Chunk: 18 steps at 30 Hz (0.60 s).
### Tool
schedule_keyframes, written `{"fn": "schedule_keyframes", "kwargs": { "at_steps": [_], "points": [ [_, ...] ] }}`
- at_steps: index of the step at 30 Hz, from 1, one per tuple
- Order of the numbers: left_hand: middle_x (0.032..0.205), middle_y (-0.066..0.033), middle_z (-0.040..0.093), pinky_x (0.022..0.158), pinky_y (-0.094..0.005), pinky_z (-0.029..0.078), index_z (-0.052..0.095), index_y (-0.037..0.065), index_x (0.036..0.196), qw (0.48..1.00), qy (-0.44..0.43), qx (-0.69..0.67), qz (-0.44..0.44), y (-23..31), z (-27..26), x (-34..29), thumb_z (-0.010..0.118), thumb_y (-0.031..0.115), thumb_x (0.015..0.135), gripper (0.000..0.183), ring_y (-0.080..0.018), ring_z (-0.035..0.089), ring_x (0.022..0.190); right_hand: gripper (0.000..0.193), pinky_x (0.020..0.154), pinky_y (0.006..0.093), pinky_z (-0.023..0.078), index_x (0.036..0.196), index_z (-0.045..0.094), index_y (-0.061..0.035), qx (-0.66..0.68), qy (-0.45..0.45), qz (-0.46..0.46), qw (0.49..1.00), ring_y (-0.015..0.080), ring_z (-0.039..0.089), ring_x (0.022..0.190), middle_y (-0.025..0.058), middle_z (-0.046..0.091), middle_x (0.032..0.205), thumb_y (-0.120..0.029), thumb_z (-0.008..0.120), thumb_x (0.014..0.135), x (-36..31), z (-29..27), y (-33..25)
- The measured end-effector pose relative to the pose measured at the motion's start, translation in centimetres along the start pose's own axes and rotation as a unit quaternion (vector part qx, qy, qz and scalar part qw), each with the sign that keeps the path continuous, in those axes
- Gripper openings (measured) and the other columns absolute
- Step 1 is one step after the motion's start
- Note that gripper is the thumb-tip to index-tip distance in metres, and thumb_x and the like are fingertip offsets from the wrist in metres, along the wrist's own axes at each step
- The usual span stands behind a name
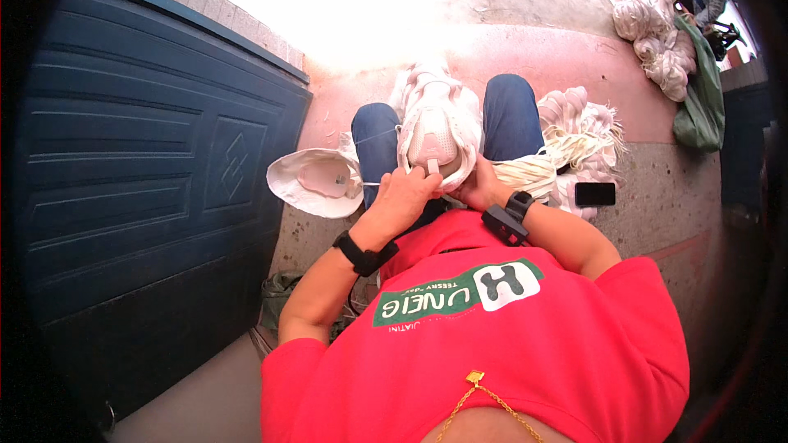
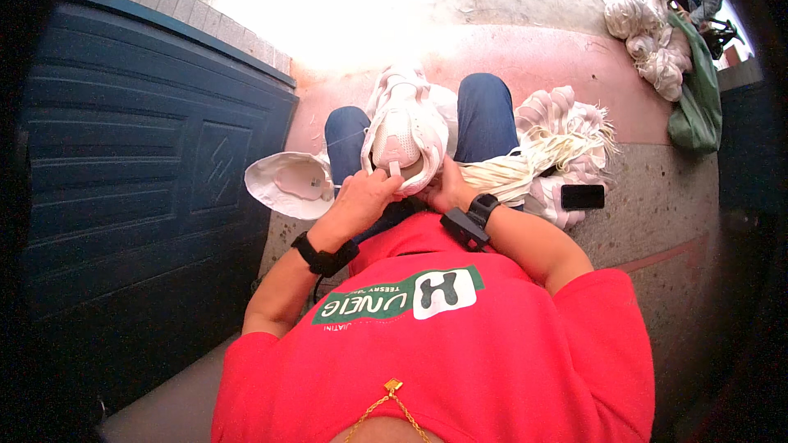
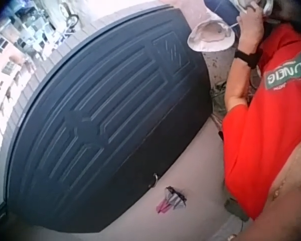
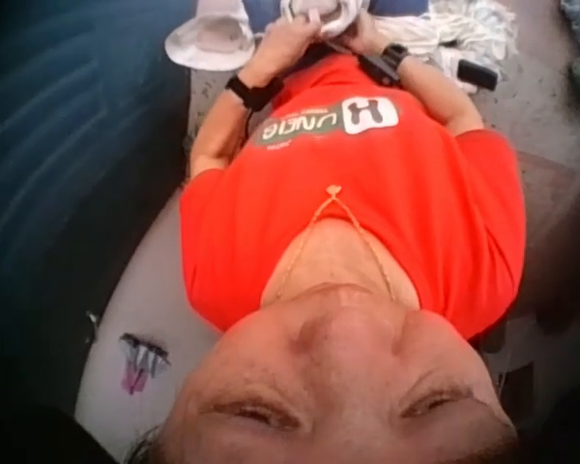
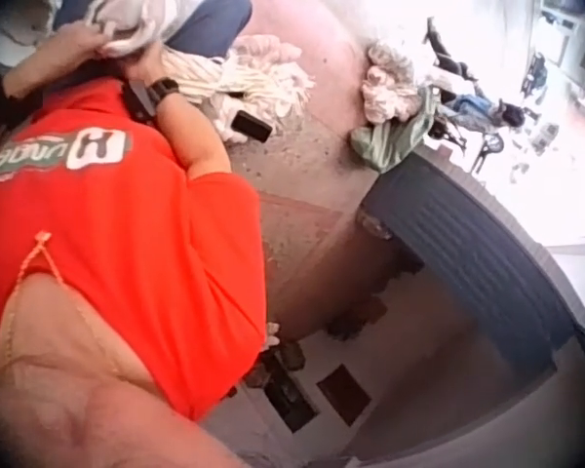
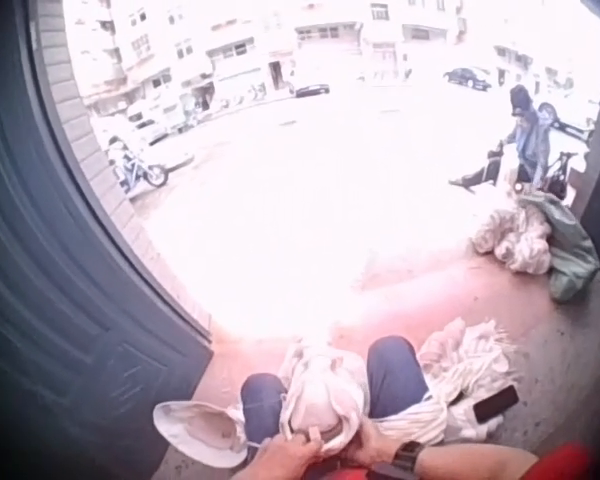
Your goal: The recorder is lacing a pair of white shoes while sitting on the floor.
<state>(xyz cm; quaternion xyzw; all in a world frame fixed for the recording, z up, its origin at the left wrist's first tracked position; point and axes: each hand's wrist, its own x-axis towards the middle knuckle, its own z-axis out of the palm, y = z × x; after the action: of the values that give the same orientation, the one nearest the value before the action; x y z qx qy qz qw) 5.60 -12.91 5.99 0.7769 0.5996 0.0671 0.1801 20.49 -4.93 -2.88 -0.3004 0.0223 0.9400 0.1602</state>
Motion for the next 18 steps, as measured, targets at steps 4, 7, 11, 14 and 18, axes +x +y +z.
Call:
{"fn": "schedule_keyframes", "kwargs": {
  "at_steps": [4,7,11,14,18],
  "points": [
    [0.076,-0.0117,0.053,0.055,-0.0420,0.045,0.051,0.012,0.093,0.997,0.004,0.054,-0.054,0.0,1.1,1.5,0.051,0.022,0.079,0.017,-0.0313,0.056,0.068,0.048,0.083,0.0353,0.038,0.112,0.045,-0.0072,-0.021,0.196,-0.030,0.980,0.0228,0.050,0.093,0.0089,0.052,0.105,-0.044,0.024,0.089,-0.6,0.7,-0.1],
    [0.077,-0.0115,0.054,0.055,-0.0439,0.045,0.052,0.013,0.092,0.995,0.001,0.059,-0.075,0.3,1.6,2.0,0.049,0.021,0.080,0.016,-0.0305,0.056,0.069,0.043,0.082,0.0329,0.036,0.106,0.049,-0.0091,-0.039,0.179,-0.051,0.982,0.0198,0.049,0.089,0.0061,0.053,0.099,-0.043,0.030,0.089,-1.4,0.8,-0.7],
    [0.079,-0.0120,0.055,0.053,-0.0436,0.047,0.052,0.013,0.093,0.993,0.006,0.087,-0.077,0.2,2.8,2.4,0.048,0.021,0.080,0.016,-0.0303,0.058,0.067,0.032,0.082,0.0336,0.039,0.101,0.052,-0.0045,-0.357,0.228,-0.115,0.898,0.0241,0.050,0.092,0.0110,0.053,0.102,-0.031,0.046,0.085,-2.6,1.7,-2.4],
    [0.076,-0.0128,0.056,0.048,-0.0406,0.047,0.052,0.010,0.095,0.992,-0.002,0.104,-0.078,1.2,3.3,3.5,0.047,0.021,0.081,0.019,-0.0287,0.059,0.062,0.047,0.083,0.0376,0.041,0.113,0.044,0.0028,-0.771,0.183,-0.481,0.376,0.0327,0.048,0.103,0.0208,0.050,0.108,-0.022,0.058,0.075,-2.1,3.7,-3.5],
    [0.070,-0.0119,0.058,0.042,-0.0366,0.046,0.053,0.005,0.096,0.991,-0.024,0.114,-0.061,0.5,5.6,4.4,0.046,0.020,0.081,0.022,-0.0255,0.060,0.056,0.048,0.075,0.0402,0.044,0.116,0.041,0.0004,-0.847,0.159,-0.285,0.418,0.0366,0.052,0.094,0.0249,0.050,0.108,-0.019,0.058,0.076,-0.4,4.4,-4.5]
  ]
}}
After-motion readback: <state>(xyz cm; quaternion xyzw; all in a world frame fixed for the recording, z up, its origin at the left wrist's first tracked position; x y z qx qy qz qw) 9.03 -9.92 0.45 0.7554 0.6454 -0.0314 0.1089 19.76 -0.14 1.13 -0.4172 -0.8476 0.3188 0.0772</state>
